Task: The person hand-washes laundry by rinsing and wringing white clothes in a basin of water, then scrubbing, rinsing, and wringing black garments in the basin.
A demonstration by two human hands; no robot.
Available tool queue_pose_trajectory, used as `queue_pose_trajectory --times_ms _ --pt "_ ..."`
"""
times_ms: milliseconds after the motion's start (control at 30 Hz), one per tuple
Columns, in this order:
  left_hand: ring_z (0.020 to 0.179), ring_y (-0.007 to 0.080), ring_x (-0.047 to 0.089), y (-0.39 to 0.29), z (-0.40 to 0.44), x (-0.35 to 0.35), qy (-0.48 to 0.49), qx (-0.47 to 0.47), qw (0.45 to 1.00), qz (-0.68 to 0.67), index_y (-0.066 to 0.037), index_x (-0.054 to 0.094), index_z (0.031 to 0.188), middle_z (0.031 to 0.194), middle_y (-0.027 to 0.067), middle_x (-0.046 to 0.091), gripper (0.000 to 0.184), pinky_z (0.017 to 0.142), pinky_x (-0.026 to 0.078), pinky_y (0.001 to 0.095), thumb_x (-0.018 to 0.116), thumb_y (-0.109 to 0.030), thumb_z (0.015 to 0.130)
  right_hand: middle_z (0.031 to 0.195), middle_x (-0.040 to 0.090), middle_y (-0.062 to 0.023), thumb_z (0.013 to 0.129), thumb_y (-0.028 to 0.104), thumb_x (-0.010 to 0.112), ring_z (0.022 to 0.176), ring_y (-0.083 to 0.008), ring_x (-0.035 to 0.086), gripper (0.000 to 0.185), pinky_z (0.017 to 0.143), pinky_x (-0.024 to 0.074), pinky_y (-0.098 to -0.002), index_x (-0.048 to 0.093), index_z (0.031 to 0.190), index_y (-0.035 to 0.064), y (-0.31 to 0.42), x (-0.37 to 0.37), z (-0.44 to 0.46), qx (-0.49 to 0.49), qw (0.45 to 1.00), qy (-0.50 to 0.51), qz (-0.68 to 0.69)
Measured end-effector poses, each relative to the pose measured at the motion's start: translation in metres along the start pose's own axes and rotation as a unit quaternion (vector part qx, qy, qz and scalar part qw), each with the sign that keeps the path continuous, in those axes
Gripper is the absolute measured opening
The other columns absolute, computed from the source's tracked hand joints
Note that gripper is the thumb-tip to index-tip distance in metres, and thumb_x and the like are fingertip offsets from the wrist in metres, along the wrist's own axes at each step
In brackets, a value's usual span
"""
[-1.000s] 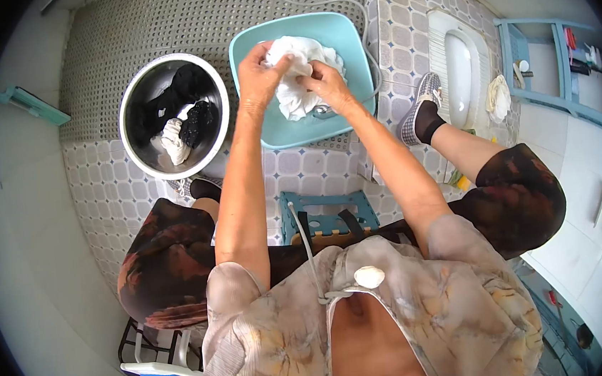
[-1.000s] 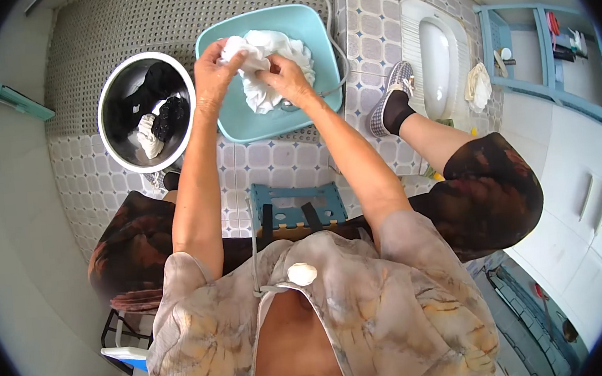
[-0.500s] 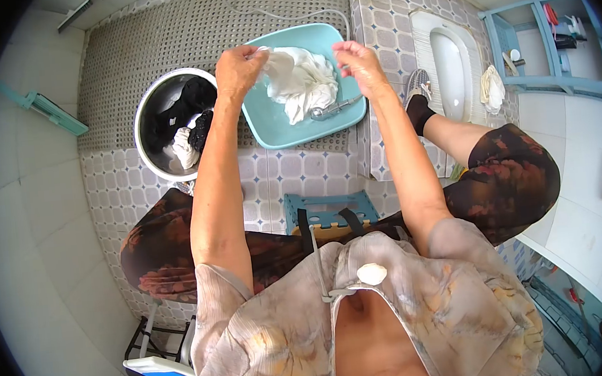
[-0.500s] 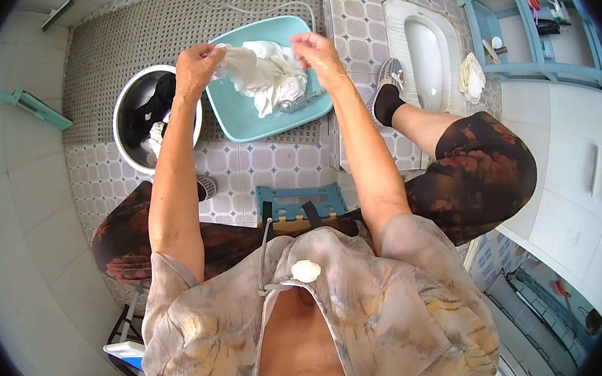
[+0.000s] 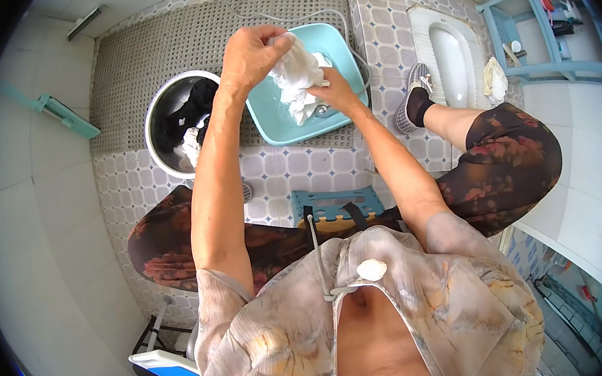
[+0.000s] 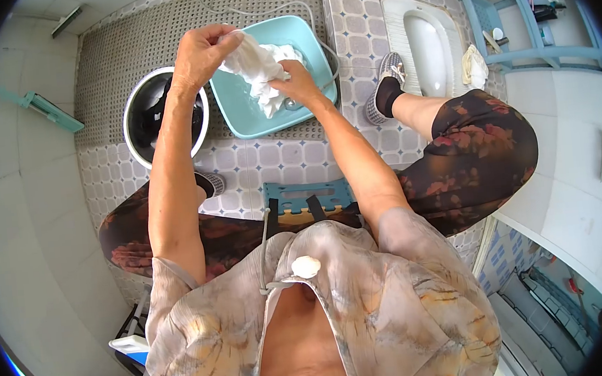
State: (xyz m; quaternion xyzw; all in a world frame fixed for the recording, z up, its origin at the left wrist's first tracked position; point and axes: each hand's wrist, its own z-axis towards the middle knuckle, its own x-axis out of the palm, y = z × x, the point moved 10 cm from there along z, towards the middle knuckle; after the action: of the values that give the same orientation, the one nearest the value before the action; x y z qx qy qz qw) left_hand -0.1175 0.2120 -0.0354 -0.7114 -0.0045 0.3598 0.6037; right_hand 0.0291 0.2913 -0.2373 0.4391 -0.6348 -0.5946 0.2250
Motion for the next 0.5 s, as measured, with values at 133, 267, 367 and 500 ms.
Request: queue_pose_trajectory --times_ms 133,267,367,500 --pt "0.077 0.021 0.068 0.038 0.0 0.013 0.0 -0.035 0.986 -0.162 -0.001 0.068 0.109 0.084 0.017 0.07 0.041 0.071 0.052 0.0321 0.069 -0.028 0.078 0.085 0.066 -0.0067 0.077 0.024 0.068 0.069 -0.015 0.06 0.037 0.059 0.0463 -0.0289 0.064 0.105 0.0004 -0.004 -0.002 -0.02 0.091 0.992 0.03 0.082" --pt "0.082 0.0243 0.067 0.11 -0.014 0.05 0.047 -0.068 0.995 -0.05 -0.001 0.063 0.118 0.092 0.0178 0.069 0.053 0.076 0.052 0.033 0.074 -0.029 0.074 0.075 0.06 -0.0018 0.08 0.023 0.066 0.056 -0.0088 0.052 0.031 0.044 0.0345 -0.0229 0.063 0.103 0.003 -0.024 -0.003 -0.04 0.209 0.931 -0.095 0.285" --pt "0.09 0.0253 0.066 0.157 -0.045 0.092 0.15 -0.114 0.978 0.088 0.0 0.061 0.119 0.097 0.0175 0.069 0.061 0.079 0.053 0.0337 0.079 -0.033 0.071 0.077 0.059 -0.0015 0.081 0.02 0.067 0.053 -0.009 0.049 0.02 0.039 0.0261 -0.0216 0.061 0.095 0.0078 -0.038 0.008 -0.037 0.265 0.835 -0.122 0.466" --pt "0.087 0.0262 0.067 0.155 -0.089 0.154 0.171 -0.108 0.979 0.003 0.001 0.063 0.112 0.093 0.0176 0.069 0.053 0.081 0.052 0.0348 0.076 -0.03 0.072 0.072 0.056 -0.0008 0.08 0.019 0.067 0.051 -0.0096 0.047 0.012 0.04 0.0283 -0.022 0.06 0.084 0.0106 0.021 0.008 -0.036 0.239 0.823 -0.126 0.5"
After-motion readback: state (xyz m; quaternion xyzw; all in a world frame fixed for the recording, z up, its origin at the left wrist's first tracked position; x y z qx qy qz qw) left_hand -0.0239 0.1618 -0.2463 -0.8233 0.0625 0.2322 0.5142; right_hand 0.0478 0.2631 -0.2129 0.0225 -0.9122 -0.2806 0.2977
